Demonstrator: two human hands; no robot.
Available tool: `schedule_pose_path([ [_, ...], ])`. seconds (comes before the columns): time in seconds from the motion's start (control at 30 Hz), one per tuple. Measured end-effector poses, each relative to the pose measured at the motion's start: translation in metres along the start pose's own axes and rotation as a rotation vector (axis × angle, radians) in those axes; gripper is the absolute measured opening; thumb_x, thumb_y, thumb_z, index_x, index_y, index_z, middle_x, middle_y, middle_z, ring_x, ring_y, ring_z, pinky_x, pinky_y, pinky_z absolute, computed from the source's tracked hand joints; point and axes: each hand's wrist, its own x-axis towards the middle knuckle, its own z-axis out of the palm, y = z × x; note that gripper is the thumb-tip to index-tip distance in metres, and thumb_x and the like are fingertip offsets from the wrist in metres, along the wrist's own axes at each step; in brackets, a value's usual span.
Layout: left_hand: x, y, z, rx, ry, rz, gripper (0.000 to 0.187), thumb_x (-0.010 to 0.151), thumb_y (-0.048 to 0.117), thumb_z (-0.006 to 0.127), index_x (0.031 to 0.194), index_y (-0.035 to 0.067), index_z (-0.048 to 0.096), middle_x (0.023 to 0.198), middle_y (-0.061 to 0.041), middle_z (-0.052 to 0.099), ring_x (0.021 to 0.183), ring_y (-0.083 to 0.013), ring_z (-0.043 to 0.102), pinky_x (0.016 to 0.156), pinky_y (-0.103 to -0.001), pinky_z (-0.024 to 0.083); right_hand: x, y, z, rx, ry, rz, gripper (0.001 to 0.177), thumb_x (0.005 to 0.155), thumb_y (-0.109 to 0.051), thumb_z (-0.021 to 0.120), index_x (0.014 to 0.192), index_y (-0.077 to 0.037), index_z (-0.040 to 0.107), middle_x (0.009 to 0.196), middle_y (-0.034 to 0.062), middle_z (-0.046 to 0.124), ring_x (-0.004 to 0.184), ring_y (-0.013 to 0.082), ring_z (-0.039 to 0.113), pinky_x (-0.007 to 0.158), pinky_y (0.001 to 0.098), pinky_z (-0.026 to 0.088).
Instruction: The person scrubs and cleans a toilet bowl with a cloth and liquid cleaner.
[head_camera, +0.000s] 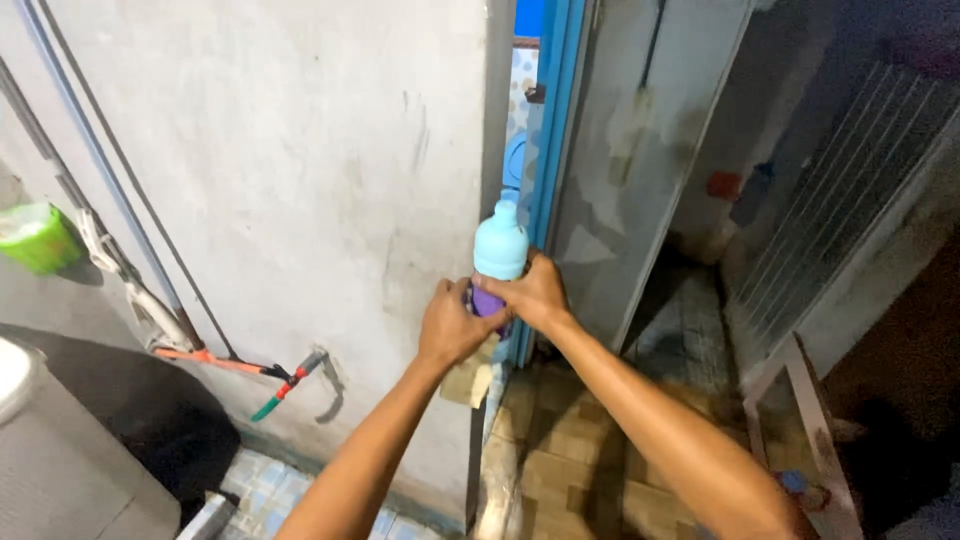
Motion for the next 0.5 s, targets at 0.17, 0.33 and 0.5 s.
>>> schedule_pose_path([
  [0.17,0.013,0.003,-0.005,-0.026,0.067,0.043,0.076,0.064,0.054,0.087,0.115,0.000,0.069,0.104,-0.025,0.064,0.093,-0.0423,0.067,0.080,-0.050,0.055,0.008,-0.002,0.001,0.019,0.014,-0.048,0.057,0.071,-0.028,0.092,0.116,-0.003,0.069,0.104,0.0075,0.078,0.094,0.0169,0.074,0.086,0.0351,0.060],
  [0.33,0.018,0.008,-0.005,-0.085,0.098,0.136,0.059,0.070,0.048,0.085,0.104,0.002,0.072,0.100,-0.021,0.065,0.093,-0.0395,0.067,0.082,-0.048,0.056,0.001,-0.011,-0.006,0.028,-0.010,-0.076,0.058,0.073,-0.026,0.091,0.120,-0.003,0.067,0.106,0.0068,0.077,0.095,0.0169,0.073,0.087,0.0349,0.060],
  [0.5,0.010,0.023,0.008,-0.043,0.005,0.031,0.068,0.066,0.049,0.088,0.106,-0.001,0.066,0.103,-0.022,0.061,0.090,-0.0411,0.065,0.076,-0.050,0.054,0.001,-0.006,-0.022,0.044,-0.014,-0.093,0.056,0.074,-0.026,0.090,0.120,-0.004,0.067,0.108,0.0075,0.077,0.096,0.0174,0.074,0.086,0.0357,0.061],
])
